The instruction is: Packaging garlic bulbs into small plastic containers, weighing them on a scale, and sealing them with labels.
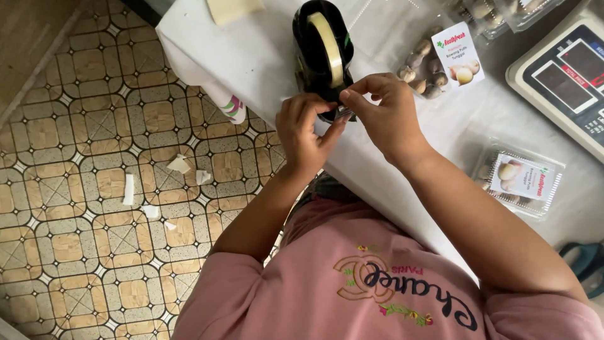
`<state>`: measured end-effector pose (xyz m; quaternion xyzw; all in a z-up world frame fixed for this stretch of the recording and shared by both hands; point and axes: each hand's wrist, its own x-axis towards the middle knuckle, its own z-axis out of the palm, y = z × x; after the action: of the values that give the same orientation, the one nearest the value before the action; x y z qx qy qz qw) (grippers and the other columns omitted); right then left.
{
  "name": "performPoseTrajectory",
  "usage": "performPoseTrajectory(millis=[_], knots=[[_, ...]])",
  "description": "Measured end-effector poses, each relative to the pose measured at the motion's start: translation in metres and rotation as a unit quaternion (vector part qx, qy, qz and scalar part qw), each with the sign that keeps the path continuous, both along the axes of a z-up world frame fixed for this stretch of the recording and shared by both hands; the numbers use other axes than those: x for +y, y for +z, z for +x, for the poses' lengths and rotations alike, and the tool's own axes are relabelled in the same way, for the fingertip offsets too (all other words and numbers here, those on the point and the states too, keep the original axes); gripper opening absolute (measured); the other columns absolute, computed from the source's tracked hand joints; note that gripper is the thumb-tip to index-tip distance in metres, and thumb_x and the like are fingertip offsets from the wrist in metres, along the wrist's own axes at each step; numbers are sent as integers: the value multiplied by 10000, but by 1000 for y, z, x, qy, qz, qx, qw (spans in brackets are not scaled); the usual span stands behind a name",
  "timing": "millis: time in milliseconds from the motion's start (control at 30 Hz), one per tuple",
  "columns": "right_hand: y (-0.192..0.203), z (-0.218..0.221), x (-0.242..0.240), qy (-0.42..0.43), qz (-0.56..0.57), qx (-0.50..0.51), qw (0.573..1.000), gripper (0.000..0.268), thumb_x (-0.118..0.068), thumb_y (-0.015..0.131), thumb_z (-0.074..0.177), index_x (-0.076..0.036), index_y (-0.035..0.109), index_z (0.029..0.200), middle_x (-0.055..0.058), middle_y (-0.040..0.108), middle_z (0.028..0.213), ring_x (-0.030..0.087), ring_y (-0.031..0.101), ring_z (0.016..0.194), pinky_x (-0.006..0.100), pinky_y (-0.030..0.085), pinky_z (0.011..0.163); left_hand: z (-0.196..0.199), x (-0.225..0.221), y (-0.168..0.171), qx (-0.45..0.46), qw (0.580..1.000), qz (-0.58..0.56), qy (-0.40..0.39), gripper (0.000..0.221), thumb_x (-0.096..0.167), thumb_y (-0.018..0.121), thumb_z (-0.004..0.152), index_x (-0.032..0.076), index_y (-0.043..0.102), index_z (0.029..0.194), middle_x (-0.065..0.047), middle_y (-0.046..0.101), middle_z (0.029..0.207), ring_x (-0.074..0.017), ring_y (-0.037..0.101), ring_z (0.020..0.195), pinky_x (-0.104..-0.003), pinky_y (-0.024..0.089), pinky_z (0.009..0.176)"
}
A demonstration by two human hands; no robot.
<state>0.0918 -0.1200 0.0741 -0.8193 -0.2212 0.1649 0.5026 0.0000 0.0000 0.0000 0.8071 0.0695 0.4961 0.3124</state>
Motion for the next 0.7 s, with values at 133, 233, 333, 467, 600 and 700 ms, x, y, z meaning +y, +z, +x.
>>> performPoseTrajectory(millis=[133,233,333,467,600,700], knots=[[12,-10,-5,-18,34,1,999,112,-165,725,981,-89,768,911,104,634,1096,223,496,1023,396,446,869,1,0,4,-4,1000,2,3,228,356,781,897,178,642,928,33,587,896,-205,608,863,-368,484,790],[15,-19,-22,-15,35,32,999,161,-195,734,1004,-75,753,899,97,647,1044,201,505,1012,354,430,868,-1,-1,5,0,1000,-11,-1,236,358,793,891,168,663,939,30,597,877,-209,611,853,-365,488,794],[25,-34,-45,-16,3,59,998,193,-226,757,996,-80,733,872,66,671,970,180,526,968,323,415,858,2,2,-4,10,1000,-20,5,261,393,799,888,171,678,954,34,604,886,-208,598,873,-365,468,826],[26,-51,-72,-21,-15,101,995,175,-208,765,972,-93,736,844,15,695,870,137,549,913,286,401,861,4,8,-8,33,999,-31,17,262,383,824,866,179,676,939,50,613,871,-189,592,875,-373,428,845],[2,-54,-74,-38,-38,143,988,119,-225,795,933,-114,769,900,22,683,814,115,542,844,259,416,820,2,5,-2,15,999,-38,29,308,393,822,870,172,639,981,43,609,890,-194,586,849,-360,441,801],[-19,-51,-73,-44,-45,190,980,122,-221,747,957,-115,786,911,11,656,727,71,495,624,210,387,606,-9,-4,-4,-16,992,-115,-41,289,180,800,905,97,542,1007,-29,539,849,-200,508,731,-333,453,678]])
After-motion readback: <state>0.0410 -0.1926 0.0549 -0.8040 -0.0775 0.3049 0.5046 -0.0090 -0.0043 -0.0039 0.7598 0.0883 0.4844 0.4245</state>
